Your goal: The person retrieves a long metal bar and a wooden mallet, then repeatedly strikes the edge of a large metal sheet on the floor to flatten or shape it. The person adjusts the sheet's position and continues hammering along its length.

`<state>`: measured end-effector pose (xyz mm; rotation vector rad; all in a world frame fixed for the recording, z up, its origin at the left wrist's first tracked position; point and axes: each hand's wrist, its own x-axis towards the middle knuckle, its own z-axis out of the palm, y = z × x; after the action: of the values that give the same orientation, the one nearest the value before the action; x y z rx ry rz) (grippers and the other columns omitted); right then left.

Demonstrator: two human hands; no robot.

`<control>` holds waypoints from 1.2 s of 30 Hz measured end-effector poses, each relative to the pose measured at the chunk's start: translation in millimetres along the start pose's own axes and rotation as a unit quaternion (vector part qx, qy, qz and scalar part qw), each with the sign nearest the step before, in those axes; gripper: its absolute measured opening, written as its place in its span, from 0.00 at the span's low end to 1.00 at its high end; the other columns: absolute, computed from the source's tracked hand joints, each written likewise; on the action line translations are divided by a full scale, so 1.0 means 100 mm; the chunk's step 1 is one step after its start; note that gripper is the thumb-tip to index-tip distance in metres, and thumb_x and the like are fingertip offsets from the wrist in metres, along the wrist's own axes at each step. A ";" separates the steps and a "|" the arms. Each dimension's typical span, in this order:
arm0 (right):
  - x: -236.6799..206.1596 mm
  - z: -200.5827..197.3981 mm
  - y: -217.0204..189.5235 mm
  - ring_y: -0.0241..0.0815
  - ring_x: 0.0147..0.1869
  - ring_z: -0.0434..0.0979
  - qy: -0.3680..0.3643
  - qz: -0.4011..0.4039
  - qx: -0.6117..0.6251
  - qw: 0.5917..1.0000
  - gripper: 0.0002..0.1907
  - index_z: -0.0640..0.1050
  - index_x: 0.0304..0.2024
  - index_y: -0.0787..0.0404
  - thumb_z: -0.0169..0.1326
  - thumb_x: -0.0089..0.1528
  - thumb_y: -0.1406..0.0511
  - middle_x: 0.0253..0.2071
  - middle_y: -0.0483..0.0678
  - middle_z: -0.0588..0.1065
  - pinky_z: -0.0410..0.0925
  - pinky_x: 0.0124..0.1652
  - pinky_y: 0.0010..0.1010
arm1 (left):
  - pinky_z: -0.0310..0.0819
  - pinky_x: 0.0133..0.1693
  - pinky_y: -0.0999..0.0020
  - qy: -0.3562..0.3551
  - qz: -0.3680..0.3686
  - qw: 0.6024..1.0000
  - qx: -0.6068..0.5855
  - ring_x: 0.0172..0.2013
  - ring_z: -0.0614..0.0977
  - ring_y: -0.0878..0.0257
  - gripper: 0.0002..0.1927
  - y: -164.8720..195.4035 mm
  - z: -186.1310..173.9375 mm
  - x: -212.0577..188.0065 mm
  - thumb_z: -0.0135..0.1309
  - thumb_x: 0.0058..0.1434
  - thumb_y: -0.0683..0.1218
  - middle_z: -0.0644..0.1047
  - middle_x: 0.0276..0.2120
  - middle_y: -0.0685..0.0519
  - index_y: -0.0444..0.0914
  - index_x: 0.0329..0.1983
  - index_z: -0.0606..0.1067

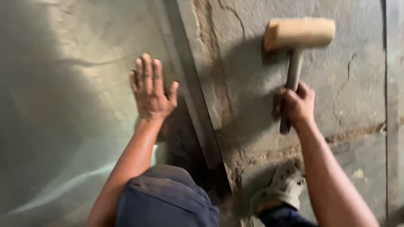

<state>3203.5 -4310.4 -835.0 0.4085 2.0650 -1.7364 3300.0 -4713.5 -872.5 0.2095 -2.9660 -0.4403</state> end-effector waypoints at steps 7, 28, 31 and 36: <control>0.10 -0.11 -0.09 0.38 0.23 0.73 -0.025 0.033 0.017 0.999 0.08 0.72 0.39 0.63 0.59 0.66 0.68 0.25 0.47 0.73 0.67 0.24 0.31 | 0.41 0.74 0.35 -0.038 -0.010 0.999 0.000 0.77 0.54 0.35 0.41 -0.01 -0.06 -0.09 0.40 0.76 0.66 0.53 0.77 0.33 0.33 0.79 0.55; -3.55 -0.36 1.48 0.45 0.30 0.85 -0.217 0.273 -0.219 0.911 0.29 0.72 0.56 0.57 0.64 0.53 0.63 0.24 0.52 0.79 0.75 0.34 0.39 | 0.38 0.73 0.33 -0.080 -0.025 0.996 0.018 0.78 0.52 0.33 0.42 0.02 -0.09 -0.08 0.37 0.74 0.64 0.50 0.78 0.32 0.36 0.81 0.46; -4.00 -0.09 1.81 0.59 0.36 0.84 -0.086 0.334 -0.364 0.865 0.37 0.74 0.58 0.51 0.67 0.46 0.57 0.27 0.58 0.80 0.76 0.36 0.46 | 0.38 0.74 0.32 -0.077 -0.013 0.997 0.024 0.78 0.52 0.33 0.42 0.01 -0.09 -0.09 0.37 0.74 0.65 0.50 0.78 0.32 0.36 0.81 0.45; -4.02 0.19 1.71 0.59 0.35 0.83 -0.103 0.386 -0.320 0.859 0.36 0.71 0.59 0.54 0.65 0.48 0.57 0.27 0.59 0.79 0.75 0.37 0.46 | 0.38 0.73 0.31 -0.106 -0.025 0.994 0.013 0.77 0.52 0.31 0.43 -0.05 -0.12 -0.06 0.41 0.73 0.65 0.50 0.77 0.30 0.35 0.80 0.48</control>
<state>3637.6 -4282.8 -790.2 0.6713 1.8019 -0.5574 3308.3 -4720.4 -863.4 0.2553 -3.1811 -0.4558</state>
